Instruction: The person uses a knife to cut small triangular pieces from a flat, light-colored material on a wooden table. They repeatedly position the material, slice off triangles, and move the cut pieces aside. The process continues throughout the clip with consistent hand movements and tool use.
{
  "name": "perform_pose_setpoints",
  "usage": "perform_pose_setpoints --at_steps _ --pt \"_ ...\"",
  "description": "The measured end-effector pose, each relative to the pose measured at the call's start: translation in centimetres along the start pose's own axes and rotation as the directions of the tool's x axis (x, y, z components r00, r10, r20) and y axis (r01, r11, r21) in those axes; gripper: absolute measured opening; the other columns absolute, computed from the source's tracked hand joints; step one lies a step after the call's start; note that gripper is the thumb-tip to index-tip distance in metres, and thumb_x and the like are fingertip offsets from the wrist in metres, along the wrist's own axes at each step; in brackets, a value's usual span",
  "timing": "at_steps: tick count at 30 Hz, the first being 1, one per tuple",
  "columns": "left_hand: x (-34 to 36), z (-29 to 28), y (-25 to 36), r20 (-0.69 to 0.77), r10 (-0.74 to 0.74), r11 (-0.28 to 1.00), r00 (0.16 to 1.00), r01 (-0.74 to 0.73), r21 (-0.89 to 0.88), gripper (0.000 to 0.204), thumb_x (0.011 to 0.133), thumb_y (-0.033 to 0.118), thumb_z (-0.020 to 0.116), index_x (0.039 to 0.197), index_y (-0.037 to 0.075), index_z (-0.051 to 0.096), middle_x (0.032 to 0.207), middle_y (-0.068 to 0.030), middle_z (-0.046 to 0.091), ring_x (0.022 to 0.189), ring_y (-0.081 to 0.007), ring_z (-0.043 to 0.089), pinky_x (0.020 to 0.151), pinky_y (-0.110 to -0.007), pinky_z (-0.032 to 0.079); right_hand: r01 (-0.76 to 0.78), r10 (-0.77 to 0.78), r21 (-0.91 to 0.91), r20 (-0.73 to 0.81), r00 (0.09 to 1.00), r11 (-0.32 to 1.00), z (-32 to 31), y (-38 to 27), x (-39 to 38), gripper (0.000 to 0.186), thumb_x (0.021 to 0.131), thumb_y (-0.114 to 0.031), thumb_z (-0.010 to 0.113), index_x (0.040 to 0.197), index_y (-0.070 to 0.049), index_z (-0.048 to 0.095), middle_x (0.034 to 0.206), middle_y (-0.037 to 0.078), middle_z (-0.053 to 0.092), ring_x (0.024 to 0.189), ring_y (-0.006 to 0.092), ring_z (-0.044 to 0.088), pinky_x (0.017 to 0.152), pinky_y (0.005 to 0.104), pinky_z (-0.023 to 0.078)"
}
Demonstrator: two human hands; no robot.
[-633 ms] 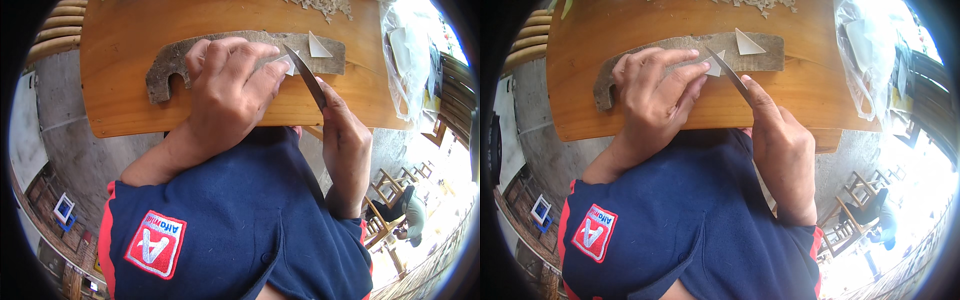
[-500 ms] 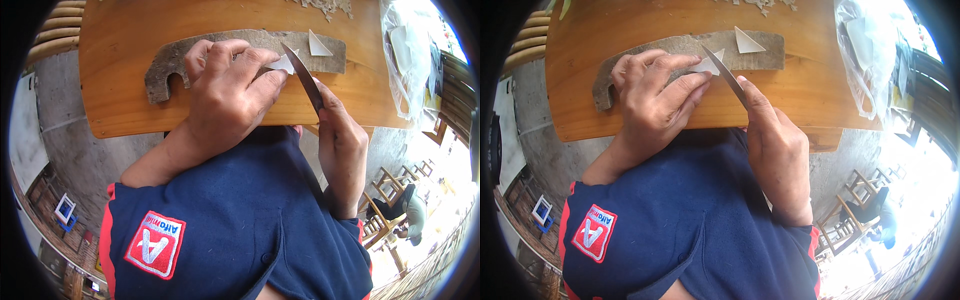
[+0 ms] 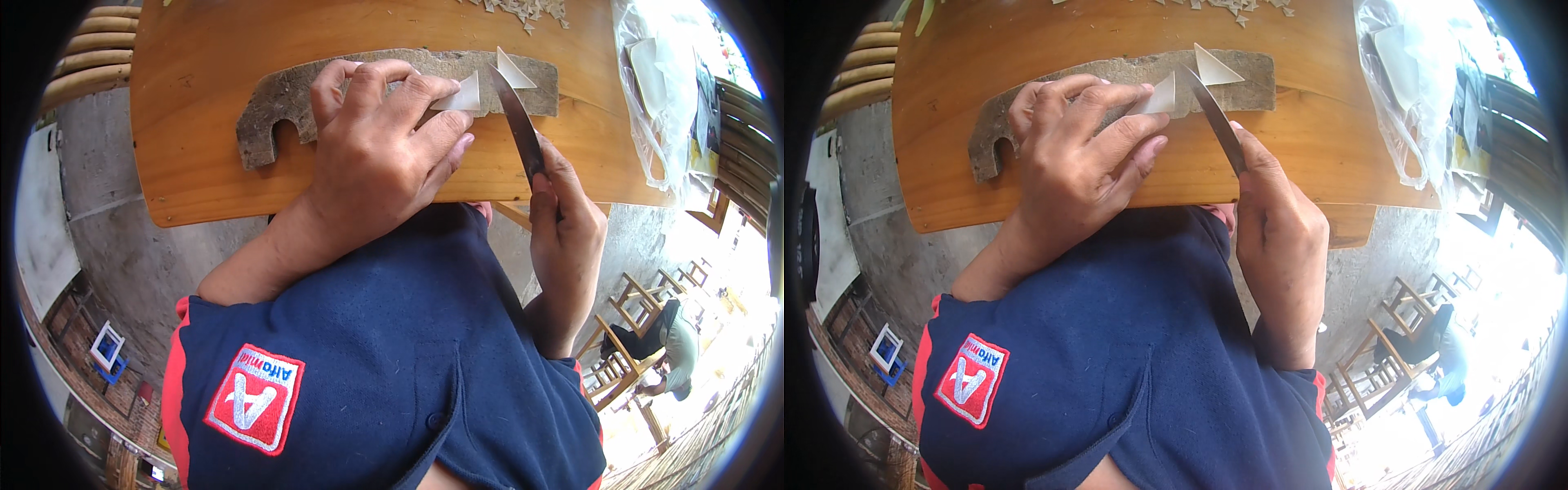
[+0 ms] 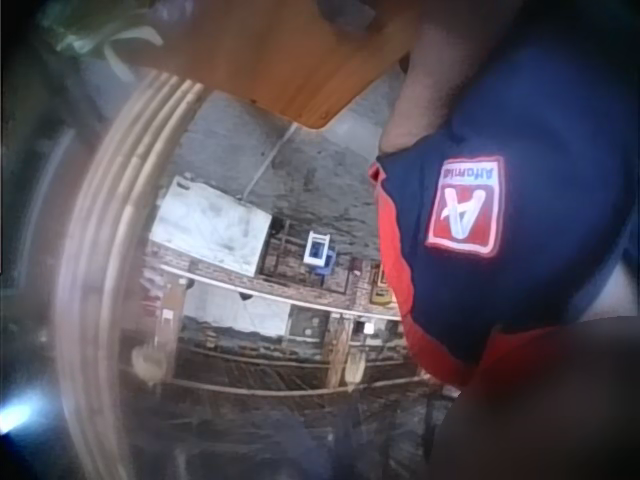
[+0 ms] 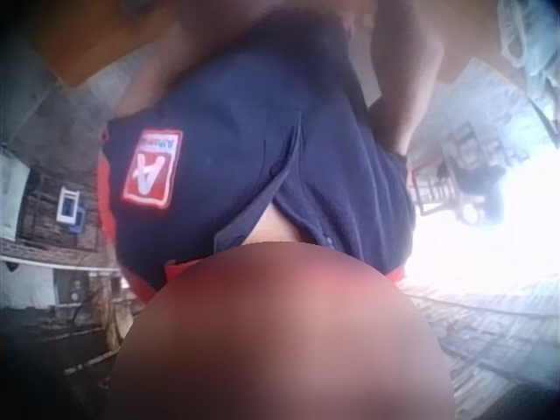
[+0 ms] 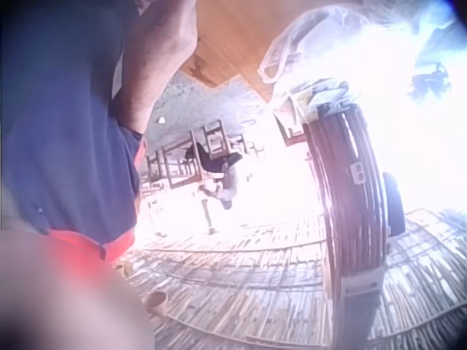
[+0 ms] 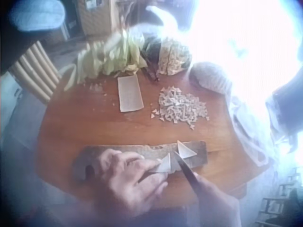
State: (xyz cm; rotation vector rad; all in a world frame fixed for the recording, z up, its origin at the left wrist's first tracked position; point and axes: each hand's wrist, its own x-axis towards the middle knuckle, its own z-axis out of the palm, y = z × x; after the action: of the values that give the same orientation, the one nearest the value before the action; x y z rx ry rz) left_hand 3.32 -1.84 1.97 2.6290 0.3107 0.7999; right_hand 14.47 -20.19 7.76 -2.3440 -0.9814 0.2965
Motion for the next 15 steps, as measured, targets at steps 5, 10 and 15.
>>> perform_pose_setpoints --at_steps 5,10,15 --pt "0.2 -0.2 0.0 0.012 0.005 1.000 1.000 -0.005 -0.007 0.015 0.086 0.022 0.081 0.101 0.018 0.081 0.118 0.0030 0.075 0.112 -0.0228 0.062 0.105 -0.044 0.034 0.005 -0.005 0.029 0.010 1.000 1.000 0.0 -0.2 -0.1 0.040 0.100 0.004 0.060 0.138 -0.008 0.069 0.100 0.022 0.076 0.085 0.0318 0.077 0.078 0.0388 0.059" --pt "0.0 -0.1 0.2 -0.002 0.005 1.000 1.000 -0.005 0.017 0.020 0.086 0.020 0.082 0.106 0.018 0.080 0.118 0.0032 0.075 0.111 -0.0222 0.063 0.107 -0.046 0.033 0.000 0.000 0.010 0.058 0.998 1.000 -0.3 -1.0 -0.3 0.042 0.100 0.004 0.061 0.140 -0.008 0.067 0.104 0.021 0.076 0.092 0.0294 0.076 0.081 0.0398 0.058" --pt "-0.3 0.2 0.1 -0.023 0.031 0.998 0.999 -0.030 0.047 0.020 0.084 0.021 0.081 0.104 0.017 0.080 0.117 0.0027 0.075 0.110 -0.0216 0.063 0.110 -0.051 0.033 0.049 -0.048 -0.014 0.078 0.996 0.999 0.3 -1.3 -0.2 0.046 0.099 0.004 0.061 0.143 -0.010 0.065 0.102 0.023 0.075 0.089 0.0371 0.076 0.075 0.0449 0.059"
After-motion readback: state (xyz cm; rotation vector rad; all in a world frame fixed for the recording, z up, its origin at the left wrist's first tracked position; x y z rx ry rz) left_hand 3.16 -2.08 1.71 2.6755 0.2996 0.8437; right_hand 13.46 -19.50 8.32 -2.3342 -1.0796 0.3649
